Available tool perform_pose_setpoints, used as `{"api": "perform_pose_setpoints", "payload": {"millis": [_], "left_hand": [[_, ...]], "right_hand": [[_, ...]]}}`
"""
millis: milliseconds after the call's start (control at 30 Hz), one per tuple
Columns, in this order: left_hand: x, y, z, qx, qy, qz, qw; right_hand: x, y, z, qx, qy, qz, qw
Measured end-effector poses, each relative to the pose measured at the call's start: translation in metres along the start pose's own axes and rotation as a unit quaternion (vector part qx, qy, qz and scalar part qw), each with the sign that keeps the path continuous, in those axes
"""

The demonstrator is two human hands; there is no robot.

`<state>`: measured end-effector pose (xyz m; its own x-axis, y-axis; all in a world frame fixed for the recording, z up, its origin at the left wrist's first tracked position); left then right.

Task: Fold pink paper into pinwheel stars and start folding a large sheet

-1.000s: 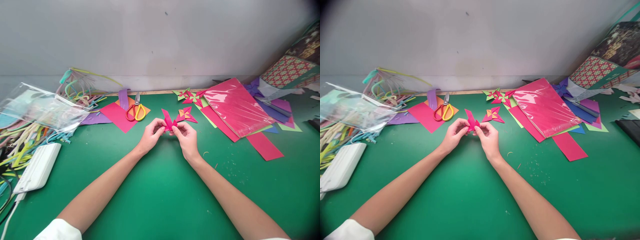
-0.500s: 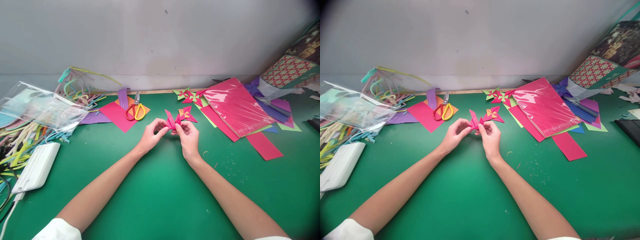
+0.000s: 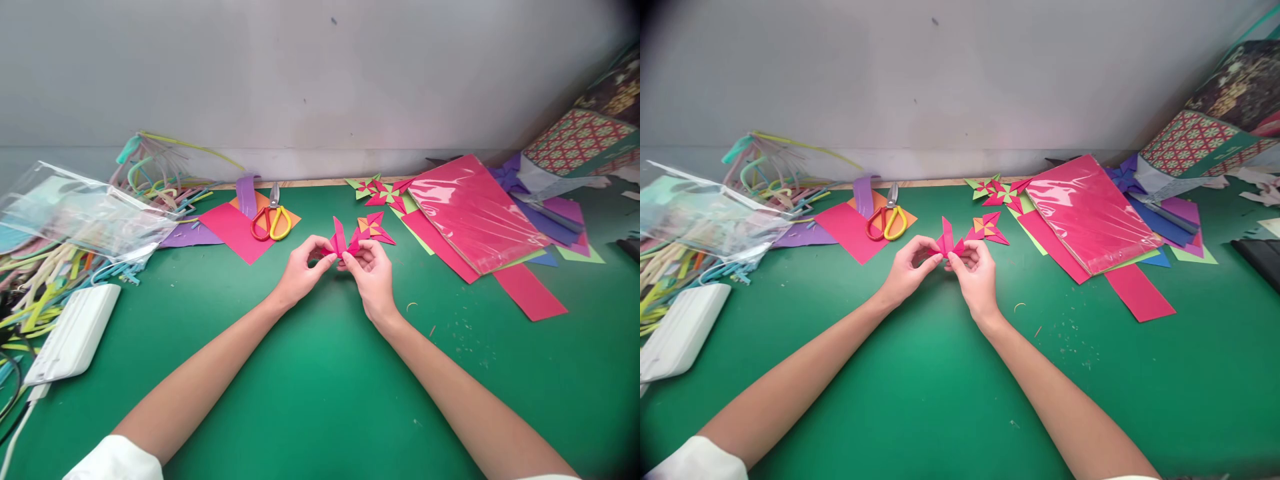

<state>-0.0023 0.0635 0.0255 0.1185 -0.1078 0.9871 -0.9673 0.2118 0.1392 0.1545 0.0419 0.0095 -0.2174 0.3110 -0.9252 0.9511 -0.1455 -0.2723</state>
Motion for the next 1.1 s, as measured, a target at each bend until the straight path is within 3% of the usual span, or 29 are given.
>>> {"api": "perform_pose_setpoints", "payload": {"millis": [333,900,1100], "left_hand": [[0.003,0.0,0.001,0.013,-0.008,-0.026,1.0],[0.002,0.004,0.001,0.058,0.007,-0.056,0.997],[-0.008,0.001,-0.004,0.024,0.058,-0.064,0.996]], "right_hand": [[0.014,-0.006,0.002,-0.028,-0.097,-0.083,0.991],[0.009,0.001,-0.001,-0.002,-0.044,-0.042,0.998],[0.007,0.004,-0.001,0.002,-0.037,-0.028,0.999]]}}
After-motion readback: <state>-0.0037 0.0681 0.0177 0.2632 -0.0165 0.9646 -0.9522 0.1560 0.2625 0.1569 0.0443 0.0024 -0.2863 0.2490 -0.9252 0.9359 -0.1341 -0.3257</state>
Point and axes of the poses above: each hand's wrist, its own z-axis away from the middle knuckle, its own y-axis out of the back of the hand, x = y × z, the point moved 7 cm from there along -z, towards the middle knuckle, and after that the axes turned 12 degrees about y, right-handed, at the moved point
